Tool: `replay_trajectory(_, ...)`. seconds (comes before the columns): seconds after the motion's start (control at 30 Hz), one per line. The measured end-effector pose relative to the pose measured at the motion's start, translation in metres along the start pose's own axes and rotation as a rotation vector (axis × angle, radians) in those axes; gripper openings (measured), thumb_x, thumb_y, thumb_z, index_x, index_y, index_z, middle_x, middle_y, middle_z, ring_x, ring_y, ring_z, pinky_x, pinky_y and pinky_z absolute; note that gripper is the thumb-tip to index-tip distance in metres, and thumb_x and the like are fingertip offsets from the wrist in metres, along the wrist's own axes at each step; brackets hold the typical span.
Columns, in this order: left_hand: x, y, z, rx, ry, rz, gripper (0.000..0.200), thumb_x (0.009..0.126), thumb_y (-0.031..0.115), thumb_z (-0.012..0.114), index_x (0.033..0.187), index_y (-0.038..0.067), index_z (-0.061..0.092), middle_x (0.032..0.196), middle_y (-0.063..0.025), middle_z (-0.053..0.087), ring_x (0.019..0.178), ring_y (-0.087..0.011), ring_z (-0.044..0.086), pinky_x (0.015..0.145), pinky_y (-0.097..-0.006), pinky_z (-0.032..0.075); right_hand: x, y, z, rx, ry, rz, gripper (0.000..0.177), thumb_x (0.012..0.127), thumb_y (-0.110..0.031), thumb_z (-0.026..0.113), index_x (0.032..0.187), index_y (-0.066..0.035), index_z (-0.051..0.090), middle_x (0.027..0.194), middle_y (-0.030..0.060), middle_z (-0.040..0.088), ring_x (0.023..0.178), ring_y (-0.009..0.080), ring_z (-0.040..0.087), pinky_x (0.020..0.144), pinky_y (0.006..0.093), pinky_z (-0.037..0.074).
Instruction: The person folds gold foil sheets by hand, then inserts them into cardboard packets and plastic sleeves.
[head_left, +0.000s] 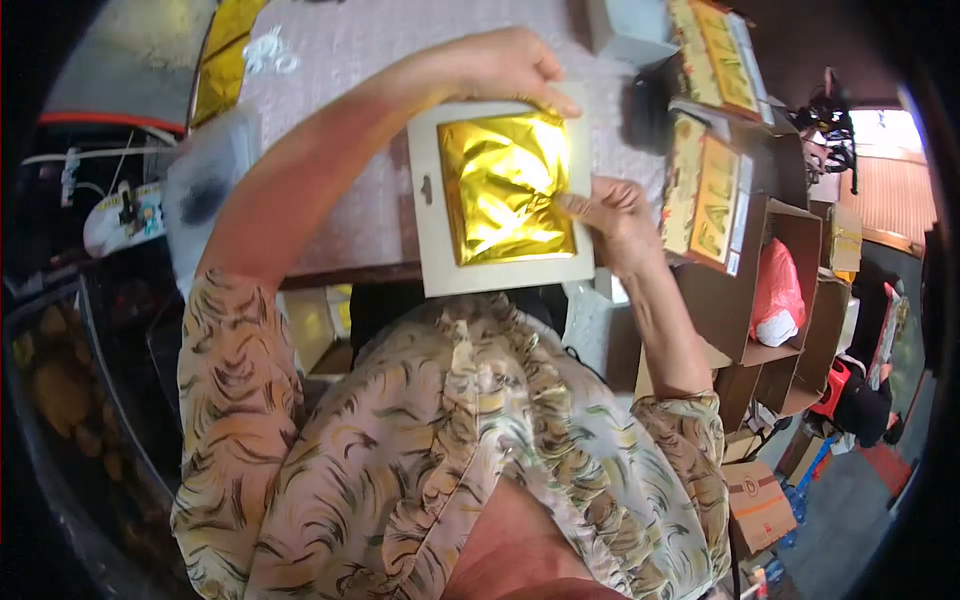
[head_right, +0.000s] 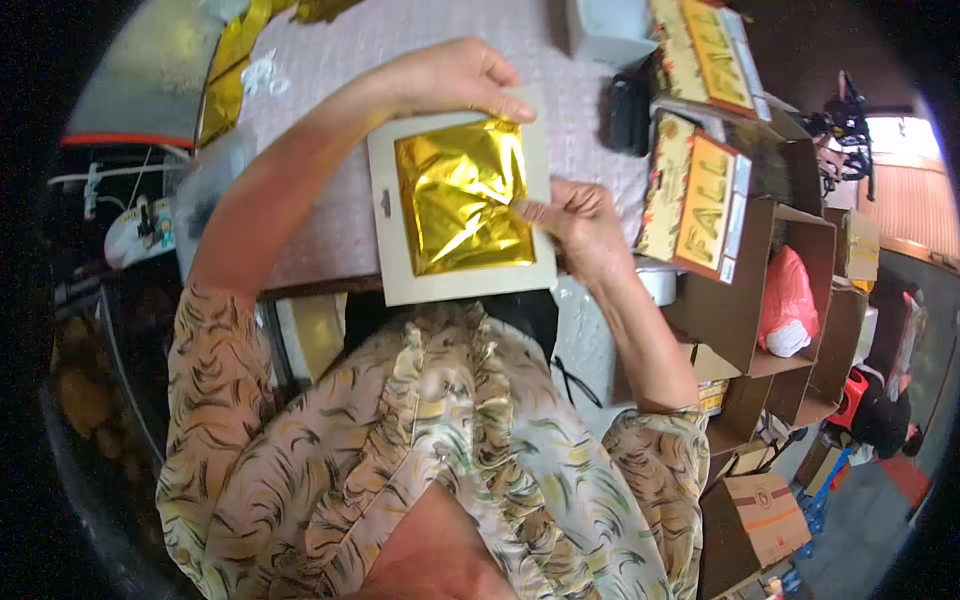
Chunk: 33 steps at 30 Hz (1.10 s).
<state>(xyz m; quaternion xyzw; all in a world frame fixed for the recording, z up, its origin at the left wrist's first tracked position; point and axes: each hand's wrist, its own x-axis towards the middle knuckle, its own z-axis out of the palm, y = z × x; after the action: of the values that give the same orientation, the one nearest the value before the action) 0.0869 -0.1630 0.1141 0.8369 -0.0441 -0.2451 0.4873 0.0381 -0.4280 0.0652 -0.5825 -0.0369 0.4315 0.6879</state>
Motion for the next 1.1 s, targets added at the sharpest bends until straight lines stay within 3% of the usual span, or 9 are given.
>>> replay_trajectory(0.1,0.014,0.016,-0.008,0.146,0.132,0.128,0.036,0.087,0.035,0.082,0.094,0.001,0.080,0.074,-0.0036,0.073,0.067,-0.0111,0.064,0.063,-0.0299,0.051,0.005,0.006,-0.009,0.006,0.006,-0.055,0.019,0.089,-0.002,0.077,0.107,0.003,0.077,0.096,0.0107,0.078,0.078,0.0137,0.072,0.071,0.0282,0.058)
replay_trajectory(0.17,0.035,0.021,-0.019,0.389,0.507,0.271,0.030,0.089,0.032,0.078,0.095,0.003,0.079,0.075,-0.0070,0.073,0.070,-0.0104,0.066,0.066,-0.0304,0.053,0.004,0.005,-0.010,0.025,0.023,-0.055,0.019,0.089,-0.002,0.077,0.107,0.004,0.077,0.097,0.0107,0.078,0.078,0.0126,0.071,0.070,0.0271,0.058)
replay_trajectory(0.23,0.064,0.023,-0.028,0.519,0.672,0.455,0.023,0.090,0.024,0.074,0.098,0.003,0.078,0.079,-0.0104,0.074,0.071,-0.0162,0.070,0.067,-0.0329,0.054,0.002,0.005,-0.011,0.005,0.036,-0.025,0.020,0.089,-0.002,0.077,0.108,0.004,0.077,0.097,0.0105,0.078,0.078,0.0120,0.071,0.070,0.0262,0.057)
replay_trajectory(0.3,0.091,0.032,-0.036,0.811,0.822,0.735,0.010,0.084,0.021,0.077,0.086,0.011,0.079,0.083,-0.0073,0.075,0.082,-0.0269,0.072,0.072,-0.0397,0.056,0.000,0.007,-0.012,0.028,0.052,-0.031,0.020,0.089,-0.002,0.077,0.108,0.004,0.077,0.097,0.0106,0.078,0.078,0.0120,0.071,0.069,0.0256,0.057)
replay_trajectory(0.33,0.107,0.035,-0.039,0.882,0.764,0.708,0.009,0.081,0.019,0.070,0.082,0.018,0.079,0.089,-0.0082,0.073,0.092,-0.0326,0.070,0.078,-0.0448,0.056,-0.001,0.007,-0.014,0.031,0.045,-0.023,0.020,0.089,-0.002,0.077,0.109,0.004,0.077,0.097,0.0106,0.078,0.078,0.0121,0.071,0.069,0.0259,0.057)
replay_trajectory(0.47,0.155,0.042,-0.049,1.090,0.698,0.698,0.013,0.081,0.019,0.066,0.080,0.019,0.079,0.086,-0.0060,0.073,0.091,-0.0286,0.070,0.081,-0.0444,0.054,-0.008,0.002,-0.014,0.009,0.054,-0.050,0.019,0.090,-0.001,0.076,0.108,0.004,0.077,0.097,0.0102,0.078,0.079,0.0122,0.071,0.070,0.0269,0.056)
replay_trajectory(0.53,0.162,0.052,-0.055,1.258,0.620,0.858,0.016,0.081,0.020,0.062,0.078,0.018,0.078,0.082,-0.0058,0.073,0.086,-0.0270,0.070,0.081,-0.0430,0.052,-0.011,0.000,-0.015,0.036,0.023,-0.097,0.019,0.090,0.000,0.075,0.108,0.005,0.077,0.096,0.0098,0.078,0.080,0.0117,0.070,0.071,0.0270,0.056)
replay_trajectory(0.67,0.179,0.055,-0.054,1.315,0.606,0.925,0.017,0.081,0.021,0.062,0.073,0.016,0.076,0.077,-0.0063,0.072,0.083,-0.0263,0.070,0.082,-0.0425,0.049,-0.013,0.001,-0.016,0.055,0.044,-0.103,0.019,0.090,-0.001,0.076,0.108,0.005,0.077,0.097,0.0096,0.078,0.081,0.0116,0.070,0.072,0.0272,0.056)
replay_trajectory(1.1,0.184,0.060,-0.054,1.359,0.430,1.102,0.016,0.079,0.016,0.062,0.067,0.009,0.070,0.067,-0.0131,0.068,0.063,-0.0314,0.069,0.059,-0.0442,0.054,-0.007,0.005,-0.018,0.055,0.057,-0.068,0.021,0.091,-0.001,0.075,0.111,0.006,0.076,0.101,0.0110,0.078,0.085,0.0128,0.071,0.078,0.0279,0.057)
